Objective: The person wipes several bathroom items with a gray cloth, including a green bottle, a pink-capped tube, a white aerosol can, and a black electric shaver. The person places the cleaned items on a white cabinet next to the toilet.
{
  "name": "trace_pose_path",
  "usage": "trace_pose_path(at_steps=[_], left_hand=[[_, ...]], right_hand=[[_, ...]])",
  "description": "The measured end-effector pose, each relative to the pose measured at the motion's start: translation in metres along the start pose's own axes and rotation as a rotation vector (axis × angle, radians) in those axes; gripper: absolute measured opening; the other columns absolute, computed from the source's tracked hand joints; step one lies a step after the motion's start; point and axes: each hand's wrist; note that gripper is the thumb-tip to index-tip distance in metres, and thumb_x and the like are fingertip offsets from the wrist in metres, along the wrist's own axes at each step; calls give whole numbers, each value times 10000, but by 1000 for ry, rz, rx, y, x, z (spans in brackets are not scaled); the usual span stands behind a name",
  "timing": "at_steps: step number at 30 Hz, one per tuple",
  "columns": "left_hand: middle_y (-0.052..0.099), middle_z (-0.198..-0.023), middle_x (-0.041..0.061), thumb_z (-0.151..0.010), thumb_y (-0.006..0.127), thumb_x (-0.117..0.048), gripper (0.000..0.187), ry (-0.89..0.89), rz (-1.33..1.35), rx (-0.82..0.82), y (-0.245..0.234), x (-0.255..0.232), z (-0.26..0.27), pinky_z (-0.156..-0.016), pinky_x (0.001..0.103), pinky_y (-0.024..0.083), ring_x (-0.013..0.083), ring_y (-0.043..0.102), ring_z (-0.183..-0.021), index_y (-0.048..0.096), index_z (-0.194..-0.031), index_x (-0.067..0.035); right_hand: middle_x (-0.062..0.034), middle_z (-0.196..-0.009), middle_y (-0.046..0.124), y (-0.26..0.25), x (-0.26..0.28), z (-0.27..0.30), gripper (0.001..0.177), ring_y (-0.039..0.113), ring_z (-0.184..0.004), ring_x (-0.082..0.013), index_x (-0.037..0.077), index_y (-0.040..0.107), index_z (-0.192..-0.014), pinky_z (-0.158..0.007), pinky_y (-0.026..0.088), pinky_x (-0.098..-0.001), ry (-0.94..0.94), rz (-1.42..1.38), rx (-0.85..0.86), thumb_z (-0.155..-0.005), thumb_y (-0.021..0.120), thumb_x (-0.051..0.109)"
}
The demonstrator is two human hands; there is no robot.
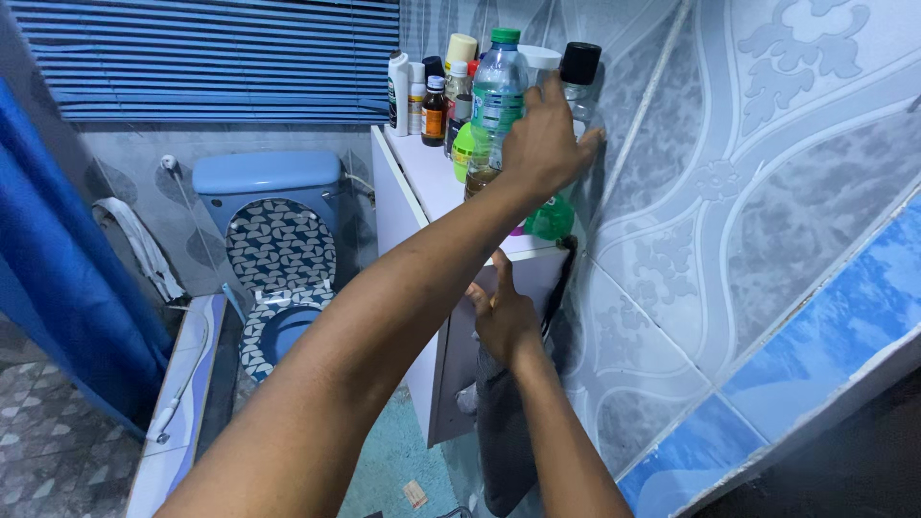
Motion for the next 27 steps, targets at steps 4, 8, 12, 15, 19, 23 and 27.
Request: trace_pose_path(at_steps=[4, 8, 12, 15, 19, 23, 27], left_hand=[[467, -1374, 288, -808, 776, -419, 857, 33, 6, -9, 9, 12, -5, -908, 510, 556, 466, 652, -1100, 343, -1385, 43], [475, -1354, 301, -807, 745, -428, 851, 97, 18, -23, 11, 22, -6, -925, 517, 546, 468, 640, -1112, 350, -1368, 75], [473, -1369, 301, -812, 709, -424, 840, 74, 14, 13, 12, 24, -3, -933, 528, 539, 467, 647, -1102, 345, -1383, 73], [450, -1408, 312, -829, 697, -406, 861, 86, 34, 25, 14, 30, -2, -957, 516, 534, 462, 640, -1125, 319, -1429, 82], [402, -1452, 325, -842, 713, -408, 915, 187, 39, -15, 16, 40, -1, -980, 502, 504, 457, 597, -1184, 282, -1462, 109], [453, -1431, 297, -896, 722, -412, 838, 293, 22, -16, 9, 49, 11, -1019, 498, 488, 449, 568, -1251, 341, -1453, 84], [511, -1392, 252, -903, 712, -407, 760, 247, 34, 92, -9, 50, 34, -991, 495, 508, 409, 620, -1188, 392, -1458, 2]], right_hand=[[-165, -712, 731, -2, 4, 2, 735, 751, -734, -388, 265, 89, -1586, -742, 559, -499, 22, 4, -1, -1002, 530, 333], [-181, -688, 724, -4, 8, 3, 715, 749, -738, -398, 259, 114, -1584, -737, 552, -507, 38, 3, 1, -1008, 529, 339], [-170, -671, 725, -4, 9, 3, 706, 744, -733, -401, 253, 118, -1576, -726, 541, -510, 9, 16, -21, -1014, 531, 362], [-173, -646, 703, -3, 8, 4, 708, 742, -687, -399, 263, 129, -1580, -686, 539, -512, 33, 21, -17, -1009, 534, 366], [-170, -605, 681, -3, 6, 4, 728, 729, -652, -394, 240, 165, -1582, -640, 535, -506, -34, 4, -71, -991, 573, 359], [-194, -601, 662, 1, -1, 7, 720, 719, -632, -418, 227, 203, -1588, -617, 517, -528, -58, -48, -103, -987, 571, 377], [-231, -659, 666, 7, -8, 2, 734, 701, -711, -471, 213, 203, -1589, -626, 506, -560, -121, -39, -151, -994, 574, 431]])
Point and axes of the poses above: each hand's wrist, its own z-axis away from the middle knuckle, its own y-axis out of the palm, x = y × z
